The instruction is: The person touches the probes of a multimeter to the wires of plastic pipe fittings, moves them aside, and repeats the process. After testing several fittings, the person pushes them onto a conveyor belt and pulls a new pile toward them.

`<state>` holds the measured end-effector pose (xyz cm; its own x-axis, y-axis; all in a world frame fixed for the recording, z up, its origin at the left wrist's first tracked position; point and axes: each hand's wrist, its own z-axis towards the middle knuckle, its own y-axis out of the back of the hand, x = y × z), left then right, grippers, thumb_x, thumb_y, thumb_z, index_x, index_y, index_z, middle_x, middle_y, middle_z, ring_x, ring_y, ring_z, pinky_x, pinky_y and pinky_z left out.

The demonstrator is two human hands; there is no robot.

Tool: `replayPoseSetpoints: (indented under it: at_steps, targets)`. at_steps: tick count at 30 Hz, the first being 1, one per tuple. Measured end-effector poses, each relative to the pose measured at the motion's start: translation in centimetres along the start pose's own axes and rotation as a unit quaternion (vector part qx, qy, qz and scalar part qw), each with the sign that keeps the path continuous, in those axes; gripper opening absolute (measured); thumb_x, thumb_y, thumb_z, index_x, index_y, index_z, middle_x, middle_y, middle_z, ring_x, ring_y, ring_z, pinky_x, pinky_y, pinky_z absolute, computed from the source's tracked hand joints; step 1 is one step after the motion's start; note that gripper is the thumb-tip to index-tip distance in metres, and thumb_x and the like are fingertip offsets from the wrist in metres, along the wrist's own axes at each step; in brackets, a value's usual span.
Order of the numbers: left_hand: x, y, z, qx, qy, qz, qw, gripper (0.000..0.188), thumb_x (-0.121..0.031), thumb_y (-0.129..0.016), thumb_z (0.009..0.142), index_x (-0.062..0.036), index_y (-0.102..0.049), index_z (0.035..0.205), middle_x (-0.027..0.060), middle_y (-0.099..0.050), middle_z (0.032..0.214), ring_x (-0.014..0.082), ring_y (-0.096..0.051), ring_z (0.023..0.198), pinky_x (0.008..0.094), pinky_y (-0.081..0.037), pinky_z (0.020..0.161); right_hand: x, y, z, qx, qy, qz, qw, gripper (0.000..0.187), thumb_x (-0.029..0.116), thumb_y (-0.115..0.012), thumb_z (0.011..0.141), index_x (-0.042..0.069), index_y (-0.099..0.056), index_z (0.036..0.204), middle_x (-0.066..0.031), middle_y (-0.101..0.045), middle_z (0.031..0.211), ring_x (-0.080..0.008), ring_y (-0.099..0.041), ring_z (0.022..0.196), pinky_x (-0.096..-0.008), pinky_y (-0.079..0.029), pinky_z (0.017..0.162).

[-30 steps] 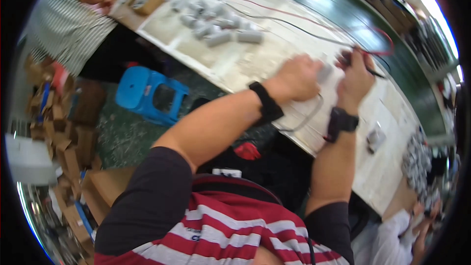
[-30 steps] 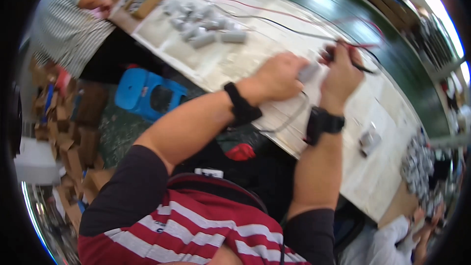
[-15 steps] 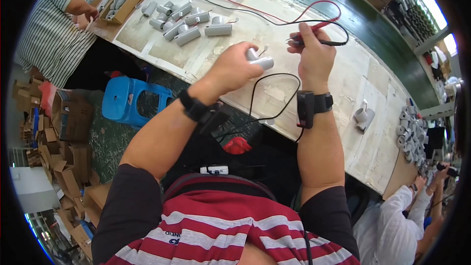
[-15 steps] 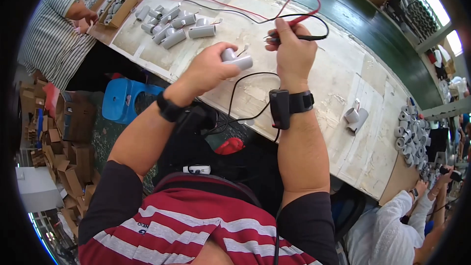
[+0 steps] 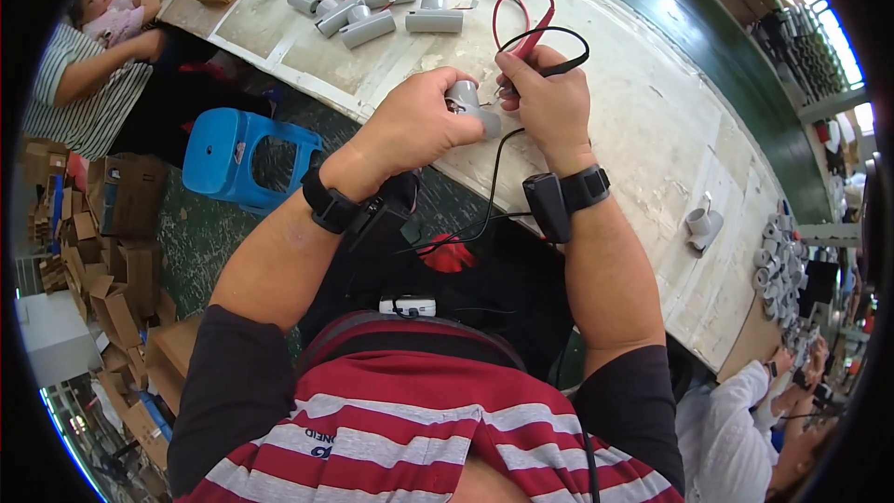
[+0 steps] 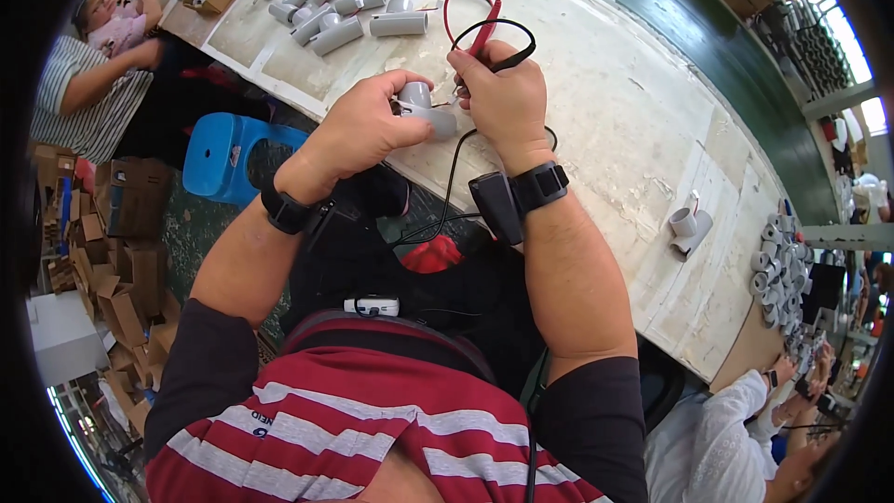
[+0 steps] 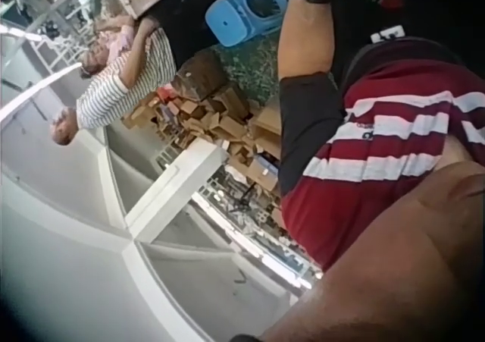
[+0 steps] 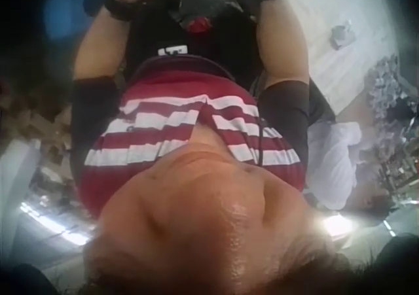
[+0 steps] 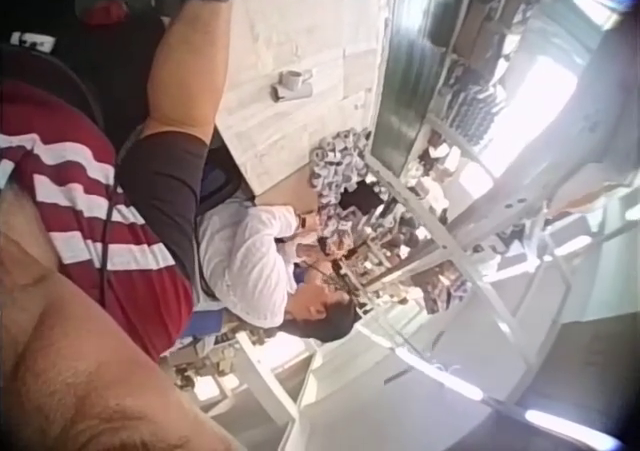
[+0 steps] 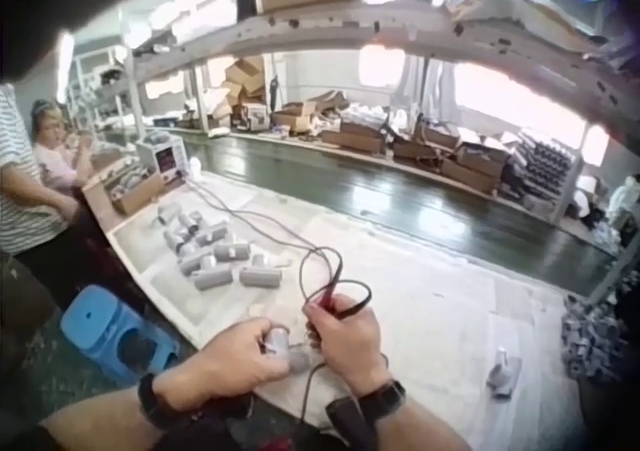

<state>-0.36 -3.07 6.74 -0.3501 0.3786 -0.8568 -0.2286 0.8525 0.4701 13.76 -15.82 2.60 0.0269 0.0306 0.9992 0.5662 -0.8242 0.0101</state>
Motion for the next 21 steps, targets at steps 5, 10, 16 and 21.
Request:
replayPoseSetpoints:
  at_steps: [5,10,16,21]
  targets:
    - [0.8,-0.3,0.4,-0.013,-0.017,-0.022,1.0,0.06,-0.028,-0.079,0.076,0.0033,-0.067,0.125,0.014,-0.073,0.097,0.0213,-0.068,0.083,0.0334,-0.055,0.077,0.1,0.0,-0.2,-0.005,-0.01,-0.018,1.0,0.021,0.021,-0.077,0.095,0.0,-0.074,0.096,-0.0038,-0.071,0.078,-0.0096,-0.064,0.062,-0.0245,-0.052,0.055]
    - [0.8,-0.5,0.3,-0.026,-0.025,-0.016,0.999,0.059,-0.028,-0.078,0.076,0.0035,-0.067,0.125,0.0146,-0.073,0.097,0.0226,-0.069,0.084,0.0337,-0.055,0.079,-0.1,0.1,-0.2,-0.006,-0.012,-0.029,0.999,0.02,0.021,-0.077,0.095,0.001,-0.075,0.095,-0.0033,-0.07,0.077,-0.0089,-0.063,0.061,-0.024,-0.051,0.054]
    - [0.9,-1.0,-0.1,-0.027,-0.06,-0.002,0.998,0.058,-0.026,-0.076,0.076,0.0045,-0.066,0.123,0.0152,-0.072,0.097,0.0235,-0.069,0.086,0.034,-0.055,0.08,0.0,0.1,-0.1,-0.013,-0.007,-0.043,0.999,0.021,0.022,-0.078,0.095,0.0,-0.075,0.095,-0.0033,-0.071,0.077,-0.0084,-0.063,0.061,-0.0238,-0.051,0.054]
    - [1.6,-1.1,-0.1,-0.038,-0.06,-0.01,0.997,0.058,-0.024,-0.075,0.076,0.0028,-0.065,0.126,0.0141,-0.071,0.099,0.0231,-0.068,0.087,0.0339,-0.055,0.08,-0.5,0.0,0.0,-0.024,0.001,-0.038,0.999,0.022,0.022,-0.078,0.095,0.0,-0.076,0.096,-0.0034,-0.071,0.078,-0.0082,-0.063,0.061,-0.0236,-0.051,0.055]
